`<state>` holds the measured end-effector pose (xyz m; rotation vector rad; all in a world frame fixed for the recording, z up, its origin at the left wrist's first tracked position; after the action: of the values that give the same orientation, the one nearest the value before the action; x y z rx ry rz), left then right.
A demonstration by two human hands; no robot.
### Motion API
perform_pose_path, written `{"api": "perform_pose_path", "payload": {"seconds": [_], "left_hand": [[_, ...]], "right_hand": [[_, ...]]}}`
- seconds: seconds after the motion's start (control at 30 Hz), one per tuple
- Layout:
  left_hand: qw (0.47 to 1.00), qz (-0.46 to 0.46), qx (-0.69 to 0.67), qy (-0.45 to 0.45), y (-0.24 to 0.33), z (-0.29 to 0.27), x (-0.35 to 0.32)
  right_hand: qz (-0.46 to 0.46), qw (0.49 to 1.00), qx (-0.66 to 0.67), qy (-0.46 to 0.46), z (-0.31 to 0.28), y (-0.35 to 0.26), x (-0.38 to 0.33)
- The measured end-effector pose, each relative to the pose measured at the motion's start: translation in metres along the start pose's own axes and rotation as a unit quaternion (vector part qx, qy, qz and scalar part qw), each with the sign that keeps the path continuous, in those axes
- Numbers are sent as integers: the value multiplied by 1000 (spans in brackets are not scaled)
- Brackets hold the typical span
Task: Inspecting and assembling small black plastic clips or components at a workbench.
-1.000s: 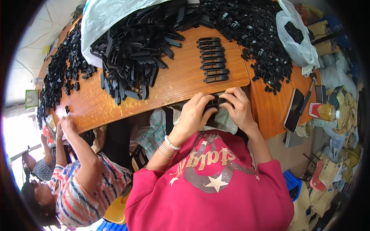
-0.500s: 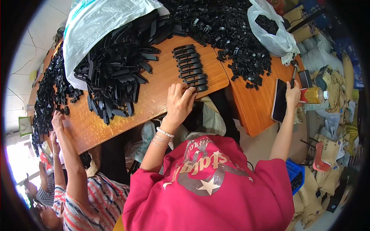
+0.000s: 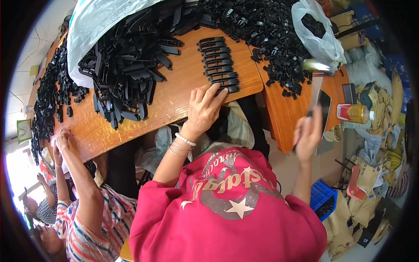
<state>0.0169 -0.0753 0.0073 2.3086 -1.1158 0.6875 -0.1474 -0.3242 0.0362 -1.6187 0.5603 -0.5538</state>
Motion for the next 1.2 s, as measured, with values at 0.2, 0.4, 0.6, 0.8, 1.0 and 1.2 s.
{"api": "perform_pose_path", "payload": {"seconds": [0.2,0.4,0.6,0.8,1.0,1.2], "left_hand": [[1000,6,-21,-18,2,1,5],[999,4,-39,-20,0,1,3],[999,-11,-50,-13,-1,-2,5],[996,-15,-81,-28,-3,5,4],[997,-7,-66,-43,-1,2,7],[995,-11,-32,-96,-1,16,8]], "right_hand": [[-94,958,-165,-217,85,2,-43],[-189,934,-226,-202,90,-11,-48],[-124,940,-214,-235,92,-6,-40],[-149,933,-249,-213,95,-7,-32],[-90,947,-201,-233,98,-11,-18],[-136,919,-289,-231,103,-4,-11]]}}
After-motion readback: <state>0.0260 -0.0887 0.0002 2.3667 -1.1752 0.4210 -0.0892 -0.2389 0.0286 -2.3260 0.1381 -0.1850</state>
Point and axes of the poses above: each hand's wrist, its own x-axis towards the middle knuckle, its own z-axis out of the palm, y = z × x, the point moved 6 cm from there along x, towards the middle knuckle, and after that the axes turned 9 degrees about x, right-handed, at the moved point
